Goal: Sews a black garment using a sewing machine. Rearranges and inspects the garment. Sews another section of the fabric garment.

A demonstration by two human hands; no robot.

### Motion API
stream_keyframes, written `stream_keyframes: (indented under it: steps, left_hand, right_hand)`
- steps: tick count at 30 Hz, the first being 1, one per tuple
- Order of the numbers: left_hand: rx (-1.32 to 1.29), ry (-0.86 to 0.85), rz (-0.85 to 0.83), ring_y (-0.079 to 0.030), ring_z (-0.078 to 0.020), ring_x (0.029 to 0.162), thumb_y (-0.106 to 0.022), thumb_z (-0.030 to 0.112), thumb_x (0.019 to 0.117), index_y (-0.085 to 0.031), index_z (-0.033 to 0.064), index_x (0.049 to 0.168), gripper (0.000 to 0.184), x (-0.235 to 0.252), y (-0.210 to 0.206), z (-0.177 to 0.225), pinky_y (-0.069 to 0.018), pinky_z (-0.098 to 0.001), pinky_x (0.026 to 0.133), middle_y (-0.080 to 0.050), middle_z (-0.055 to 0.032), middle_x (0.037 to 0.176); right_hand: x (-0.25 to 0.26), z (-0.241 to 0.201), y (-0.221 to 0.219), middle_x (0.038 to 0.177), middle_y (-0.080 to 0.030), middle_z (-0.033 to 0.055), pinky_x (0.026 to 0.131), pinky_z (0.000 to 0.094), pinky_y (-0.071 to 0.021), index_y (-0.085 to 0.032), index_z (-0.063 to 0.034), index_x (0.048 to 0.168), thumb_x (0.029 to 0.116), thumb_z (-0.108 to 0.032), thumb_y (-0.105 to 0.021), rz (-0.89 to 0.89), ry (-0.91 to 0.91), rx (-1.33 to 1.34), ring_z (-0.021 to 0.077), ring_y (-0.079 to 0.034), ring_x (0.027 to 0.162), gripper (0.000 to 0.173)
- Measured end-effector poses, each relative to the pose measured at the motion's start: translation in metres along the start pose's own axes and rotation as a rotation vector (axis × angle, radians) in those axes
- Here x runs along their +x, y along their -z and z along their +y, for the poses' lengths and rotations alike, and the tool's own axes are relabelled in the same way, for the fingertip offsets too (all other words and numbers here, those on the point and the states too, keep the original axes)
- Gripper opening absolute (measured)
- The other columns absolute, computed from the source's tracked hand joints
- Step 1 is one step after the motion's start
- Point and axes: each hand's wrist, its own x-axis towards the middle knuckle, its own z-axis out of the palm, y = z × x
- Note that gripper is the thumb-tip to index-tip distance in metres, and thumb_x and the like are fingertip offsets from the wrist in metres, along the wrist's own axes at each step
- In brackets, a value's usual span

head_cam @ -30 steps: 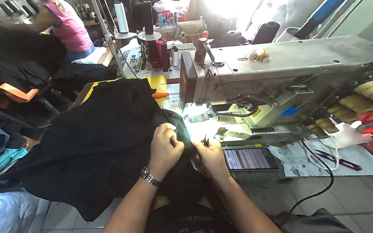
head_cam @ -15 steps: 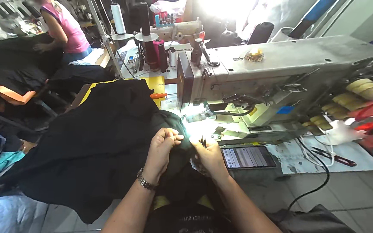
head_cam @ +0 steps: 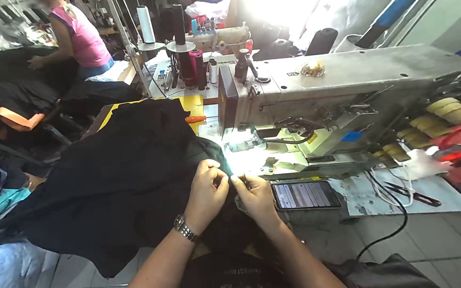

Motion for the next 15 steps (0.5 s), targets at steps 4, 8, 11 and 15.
stream_keyframes:
  steps: [4, 8, 11, 15]
  left_hand:
    - [0.012, 0.035, -0.02, -0.062, -0.0055, 0.093, -0.069, 0.019, 0.0861, -0.067, 0.0097, 0.077, 0.013, 0.004, -0.002, -0.001, -0.053, -0.0181, 0.075, -0.063, -0.0052, 0.109]
    - [-0.06, 0.058, 0.008, -0.061, -0.0056, 0.09, -0.066, 0.014, 0.0802, -0.062, 0.0093, 0.069, 0.013, 0.007, -0.002, -0.006, -0.0508, -0.0196, 0.073, -0.065, -0.0031, 0.1]
    - [-0.135, 0.093, 0.003, -0.062, -0.0036, 0.09, -0.06, 0.009, 0.0809, -0.062, 0.0089, 0.067, 0.014, 0.009, 0.004, -0.009, -0.051, -0.0189, 0.074, -0.066, -0.0018, 0.099]
    - [-0.262, 0.163, -0.001, -0.063, -0.0043, 0.083, -0.058, 0.009, 0.0833, -0.065, 0.0094, 0.072, 0.013, 0.008, 0.005, -0.01, -0.0527, -0.0197, 0.068, -0.067, -0.0015, 0.099]
  right_hand:
    - [-0.003, 0.004, -0.002, 0.085, -0.073, 0.0014, 0.075, 0.0139, -0.0556, -0.077, -0.0044, 0.091, 0.0954, -0.013, -0.063, -0.023, 0.135, -0.064, -0.0016, -0.067, 0.08, 0.017]
    - [-0.002, 0.006, 0.002, 0.081, -0.071, -0.0004, 0.071, 0.0144, -0.054, -0.077, -0.0059, 0.087, 0.0956, -0.014, -0.062, -0.017, 0.105, -0.077, -0.0025, -0.065, 0.075, 0.019]
    - [0.001, 0.009, 0.005, 0.072, -0.065, -0.0042, 0.062, 0.0152, -0.0478, -0.073, -0.0084, 0.079, 0.0946, -0.018, -0.062, 0.04, 0.022, -0.123, -0.0037, -0.058, 0.066, 0.021]
    - [0.001, 0.01, 0.005, 0.074, -0.066, -0.0029, 0.065, 0.0144, -0.0499, -0.074, -0.0073, 0.082, 0.0979, -0.019, -0.061, 0.011, 0.045, -0.112, -0.0035, -0.06, 0.069, 0.024]
